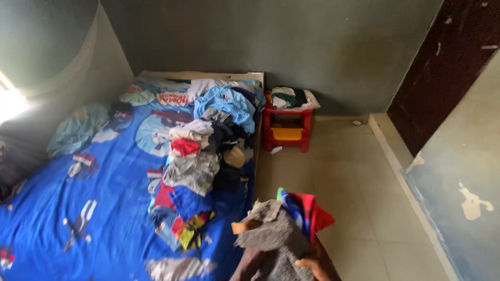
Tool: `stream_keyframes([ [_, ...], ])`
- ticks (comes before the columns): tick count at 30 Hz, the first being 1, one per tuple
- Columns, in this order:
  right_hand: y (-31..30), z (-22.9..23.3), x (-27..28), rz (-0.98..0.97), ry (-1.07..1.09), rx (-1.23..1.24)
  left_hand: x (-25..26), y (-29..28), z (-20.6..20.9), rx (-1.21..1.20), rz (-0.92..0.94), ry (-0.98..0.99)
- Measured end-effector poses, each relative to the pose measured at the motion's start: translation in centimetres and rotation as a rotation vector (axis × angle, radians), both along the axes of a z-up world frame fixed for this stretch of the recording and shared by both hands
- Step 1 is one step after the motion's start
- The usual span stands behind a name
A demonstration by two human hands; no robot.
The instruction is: Organizing and folding various items of clothing from a closet onto a bed.
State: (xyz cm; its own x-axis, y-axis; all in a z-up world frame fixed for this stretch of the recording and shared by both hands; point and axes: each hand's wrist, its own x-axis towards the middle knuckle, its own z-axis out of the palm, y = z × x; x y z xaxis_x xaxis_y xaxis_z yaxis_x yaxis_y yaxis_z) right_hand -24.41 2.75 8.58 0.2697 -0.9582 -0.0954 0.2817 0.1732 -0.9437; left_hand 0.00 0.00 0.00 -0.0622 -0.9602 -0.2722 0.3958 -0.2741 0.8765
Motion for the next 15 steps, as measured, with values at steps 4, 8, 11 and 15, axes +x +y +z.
stream_keyframes([
  [4,-12.2,-5.1,-0.1,0.047,-0.131,0.115,1.8,-3.8,15.2,0.046,-0.054,0.197],
  [8,-19.3,-8.0,-0.1,0.048,-0.358,0.441,2.6,-10.3,15.3,0.223,-0.221,0.731],
  [11,-19.0,-14.4,-1.5,0.048,-0.185,0.165,3.0,-16.6,10.7,0.240,-0.298,0.419],
  [15,-29.2,-19.2,-5.8,0.052,0.173,-0.396,3.8,-23.5,12.4,0.024,-0.349,0.364],
])
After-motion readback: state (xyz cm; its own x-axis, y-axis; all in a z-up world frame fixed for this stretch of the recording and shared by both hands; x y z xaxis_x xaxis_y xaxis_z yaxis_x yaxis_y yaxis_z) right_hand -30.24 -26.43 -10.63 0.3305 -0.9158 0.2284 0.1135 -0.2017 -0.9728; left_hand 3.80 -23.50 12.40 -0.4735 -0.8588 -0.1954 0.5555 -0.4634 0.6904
